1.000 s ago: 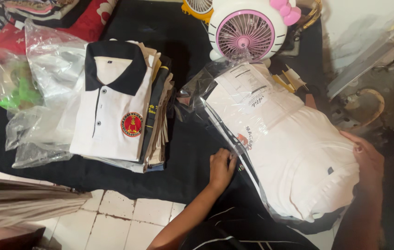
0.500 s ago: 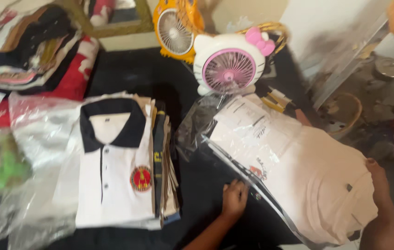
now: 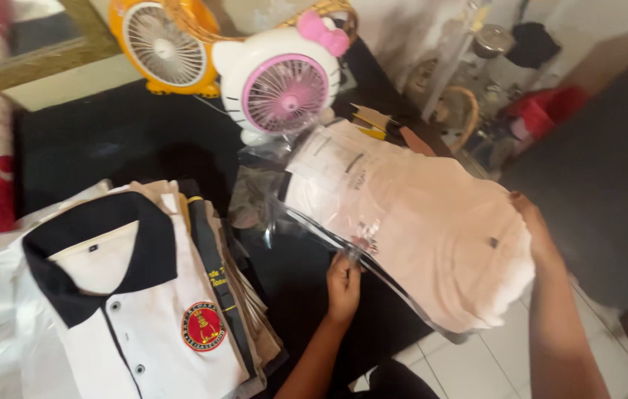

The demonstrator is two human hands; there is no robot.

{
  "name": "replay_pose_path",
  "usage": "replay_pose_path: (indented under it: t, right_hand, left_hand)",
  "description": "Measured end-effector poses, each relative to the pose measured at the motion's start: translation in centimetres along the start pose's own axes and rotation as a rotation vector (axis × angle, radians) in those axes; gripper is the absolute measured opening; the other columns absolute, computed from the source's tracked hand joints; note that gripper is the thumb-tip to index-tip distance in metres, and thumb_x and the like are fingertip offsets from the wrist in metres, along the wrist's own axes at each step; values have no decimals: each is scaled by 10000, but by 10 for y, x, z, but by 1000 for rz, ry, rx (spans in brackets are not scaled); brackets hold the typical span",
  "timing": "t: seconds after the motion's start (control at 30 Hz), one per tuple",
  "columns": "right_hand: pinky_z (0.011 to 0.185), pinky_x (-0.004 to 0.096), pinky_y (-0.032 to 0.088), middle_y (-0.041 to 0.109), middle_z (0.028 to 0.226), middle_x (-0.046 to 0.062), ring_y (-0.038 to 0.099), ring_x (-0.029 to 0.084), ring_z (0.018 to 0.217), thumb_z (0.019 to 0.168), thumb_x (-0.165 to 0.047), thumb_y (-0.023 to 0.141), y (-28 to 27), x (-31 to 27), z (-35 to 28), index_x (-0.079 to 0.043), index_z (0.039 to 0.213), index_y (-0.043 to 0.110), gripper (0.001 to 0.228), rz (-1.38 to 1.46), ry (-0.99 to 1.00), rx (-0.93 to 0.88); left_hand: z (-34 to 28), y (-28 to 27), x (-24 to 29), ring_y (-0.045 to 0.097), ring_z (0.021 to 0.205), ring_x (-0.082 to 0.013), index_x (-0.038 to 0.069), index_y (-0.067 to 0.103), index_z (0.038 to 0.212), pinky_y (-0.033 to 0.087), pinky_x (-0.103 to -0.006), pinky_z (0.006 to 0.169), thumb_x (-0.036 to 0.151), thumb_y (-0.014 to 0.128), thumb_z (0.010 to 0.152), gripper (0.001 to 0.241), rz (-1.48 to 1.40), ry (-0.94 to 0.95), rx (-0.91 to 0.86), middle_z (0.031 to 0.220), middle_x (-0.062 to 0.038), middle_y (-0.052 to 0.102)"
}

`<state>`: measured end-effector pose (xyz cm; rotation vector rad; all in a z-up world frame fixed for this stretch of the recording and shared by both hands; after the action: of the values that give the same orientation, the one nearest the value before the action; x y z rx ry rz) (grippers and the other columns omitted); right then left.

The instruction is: The person folds a white shirt and places it into a clear plastic bag. They then insert a paper document into the bag with the shirt and seal the package. The person repeats this process with a second shirt, folding it and placing it into a bag before sealing it.

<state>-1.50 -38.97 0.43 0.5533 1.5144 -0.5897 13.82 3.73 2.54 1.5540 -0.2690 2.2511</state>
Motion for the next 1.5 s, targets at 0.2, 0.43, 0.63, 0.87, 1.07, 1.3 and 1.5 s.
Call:
replay_pose_path:
  t: [0.2,0.43,0.63,0.87,1.07,1.3,1.5]
  right_hand:
    - [1142,356,243,526,1479,91,407,204,1403,924,-614,531,-13,-2,-31,-91,1454,556,745,-286,192,285]
    - [1104,357,313,597,1402,118,494,206,1318,927,-607,531,-1,-14,34,-62,1414,599,734,-341,188,138]
    - [1037,350,409,626,1274,78,560,197,1182,1004,-485,570,-6,8,48,-49,1341,621,553,-32,118,-24]
    - [1111,288,332,575,1355,57,513,160,1300,1030,-470,484,-7,17,25,-40,1300,643,532,-246,-180,-3]
    - [837,395,487,685,1019,158,617,236,944,1012,-450,565,20,9,10,18,1106,705,498,-60,101,-110]
    - [657,340,442,587,817,80,514,154,734,1073,-480,533,45,-43,-1,43,1094,662,539,-298,95,-168]
    - [700,302,499,736,855,50,635,123,740,1002,-444,500,52,-102,-4,-16,1272,657,530,-254,-101,-366]
  left_hand:
    - [-6,15,40,591,836,-378,-49,631,971,459,-428,727,-41,565,918,84,236,116,-66,974,-196,625]
    - [-15,25,58,580,794,-402,-22,586,834,434,-477,682,-25,592,902,68,261,35,-198,875,-188,602]
    - [-20,30,42,568,749,-391,-14,535,768,444,-463,658,-33,615,900,156,309,21,-189,828,-188,573]
    - [-30,35,6,607,776,-330,-20,506,802,503,-394,685,-51,565,917,133,176,107,-119,839,-195,580]
    - [-47,34,-45,628,911,-364,-3,510,842,534,-421,808,-44,565,922,104,513,289,-37,913,-195,590]
    - [-46,34,-50,690,894,-297,-20,683,1027,546,-349,775,-76,613,856,192,575,-35,147,978,-173,677]
    - [-50,60,-31,687,1041,-246,-17,633,1257,561,-319,868,-11,575,927,334,499,-87,431,1220,-148,660]
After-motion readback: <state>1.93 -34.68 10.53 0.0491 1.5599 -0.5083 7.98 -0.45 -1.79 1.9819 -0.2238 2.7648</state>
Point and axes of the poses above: each hand's wrist, its own z-axis towards the middle knuckle, its own y-axis out of the palm, x = y × z, the point moved 5 cm from there along z, towards the middle knuckle
